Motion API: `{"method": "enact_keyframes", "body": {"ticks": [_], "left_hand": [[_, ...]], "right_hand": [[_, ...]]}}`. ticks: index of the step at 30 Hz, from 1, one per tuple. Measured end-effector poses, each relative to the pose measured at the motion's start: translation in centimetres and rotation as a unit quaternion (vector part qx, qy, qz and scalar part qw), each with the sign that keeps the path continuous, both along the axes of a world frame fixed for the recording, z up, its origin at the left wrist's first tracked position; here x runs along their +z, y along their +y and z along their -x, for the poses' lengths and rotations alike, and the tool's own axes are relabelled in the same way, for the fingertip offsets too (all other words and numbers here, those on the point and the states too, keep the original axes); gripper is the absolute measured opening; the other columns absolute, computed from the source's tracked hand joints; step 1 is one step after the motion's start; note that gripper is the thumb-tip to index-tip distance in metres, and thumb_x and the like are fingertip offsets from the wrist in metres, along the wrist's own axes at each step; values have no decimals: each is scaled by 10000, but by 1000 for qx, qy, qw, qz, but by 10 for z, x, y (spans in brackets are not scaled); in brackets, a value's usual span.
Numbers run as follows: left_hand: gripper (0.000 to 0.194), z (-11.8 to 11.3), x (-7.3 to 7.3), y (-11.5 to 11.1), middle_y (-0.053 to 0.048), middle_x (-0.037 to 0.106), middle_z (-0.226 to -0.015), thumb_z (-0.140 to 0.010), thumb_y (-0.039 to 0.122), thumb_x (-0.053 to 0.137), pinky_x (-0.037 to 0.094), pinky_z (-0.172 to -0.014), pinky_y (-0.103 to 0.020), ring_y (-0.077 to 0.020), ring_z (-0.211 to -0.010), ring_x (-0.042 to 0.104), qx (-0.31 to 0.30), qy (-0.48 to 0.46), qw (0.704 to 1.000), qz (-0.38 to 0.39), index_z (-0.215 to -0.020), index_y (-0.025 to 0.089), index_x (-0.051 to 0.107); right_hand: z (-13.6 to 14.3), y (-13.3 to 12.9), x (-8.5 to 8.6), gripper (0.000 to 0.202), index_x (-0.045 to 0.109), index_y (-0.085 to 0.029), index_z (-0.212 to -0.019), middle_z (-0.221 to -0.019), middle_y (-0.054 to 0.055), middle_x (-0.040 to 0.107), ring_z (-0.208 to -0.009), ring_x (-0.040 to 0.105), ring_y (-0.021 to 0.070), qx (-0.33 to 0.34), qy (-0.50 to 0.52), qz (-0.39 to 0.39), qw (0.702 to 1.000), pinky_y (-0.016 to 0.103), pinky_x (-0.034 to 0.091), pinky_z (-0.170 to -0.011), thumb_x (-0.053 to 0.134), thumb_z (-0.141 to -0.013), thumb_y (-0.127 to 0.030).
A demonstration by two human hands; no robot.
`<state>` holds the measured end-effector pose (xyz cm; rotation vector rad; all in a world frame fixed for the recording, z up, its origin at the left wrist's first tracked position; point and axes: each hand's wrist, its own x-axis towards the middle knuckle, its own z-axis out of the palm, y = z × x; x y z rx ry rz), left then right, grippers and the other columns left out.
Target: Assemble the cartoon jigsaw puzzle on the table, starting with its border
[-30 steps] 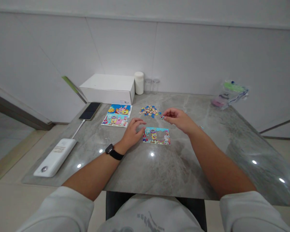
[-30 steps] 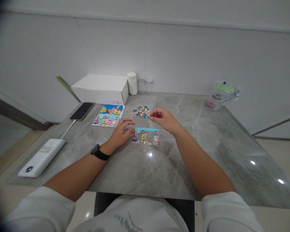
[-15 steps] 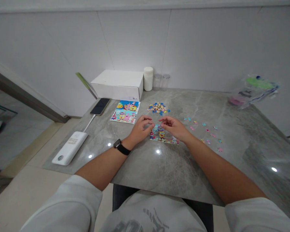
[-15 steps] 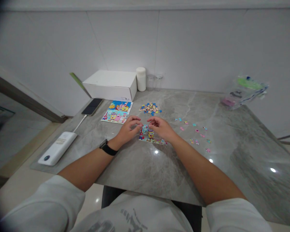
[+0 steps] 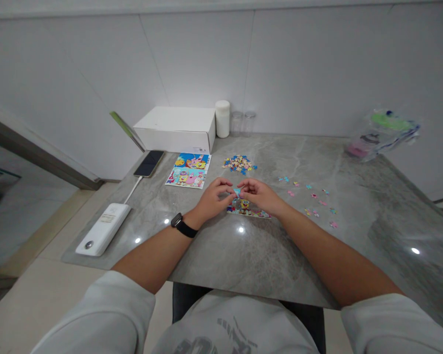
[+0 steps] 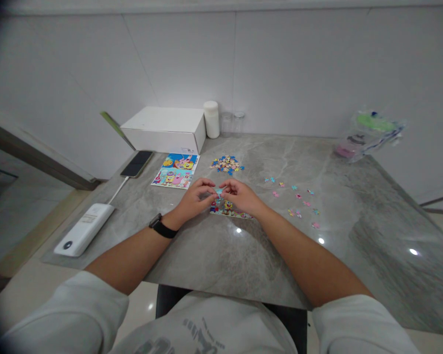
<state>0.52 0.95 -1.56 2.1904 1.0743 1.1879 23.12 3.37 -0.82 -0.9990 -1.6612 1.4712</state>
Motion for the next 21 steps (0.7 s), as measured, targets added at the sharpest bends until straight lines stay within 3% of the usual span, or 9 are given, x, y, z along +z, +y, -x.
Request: {"method": "enact_keyframes", "body": {"ticks": [6,12,21], "left_hand": [[134,1,0,0,-88,673,-1187,-986,315,699,539,-1079,-439,-227,-1158,659,15,-8,1000,21,-901,221,742],[155,2,-1,2,-79,672,-1177,-989,340,704,531,-1087,-427,-218,-1151,658,25,-33,998,35,-901,222,750],[145,0,-1,1,-83,669,-1160,-969,316,726,536,-1066,-419,-226,-1137,665,12,-34,999,36,-875,216,772]], "right_hand": [[1,-3,3,416,692,-258,-1089,-893,-2,700,-768,641,170,-6,-7,-7,1000,312,528,-701,862,-764,-454],[3,-6,3,440,678,-244,-1089,-898,0,715,-756,649,158,14,1,14,1000,295,530,-690,884,-718,-358],[3,-2,1,328,686,-231,-1004,-861,-13,689,-794,638,157,-35,33,2,999,301,507,-754,828,-727,-336]]}}
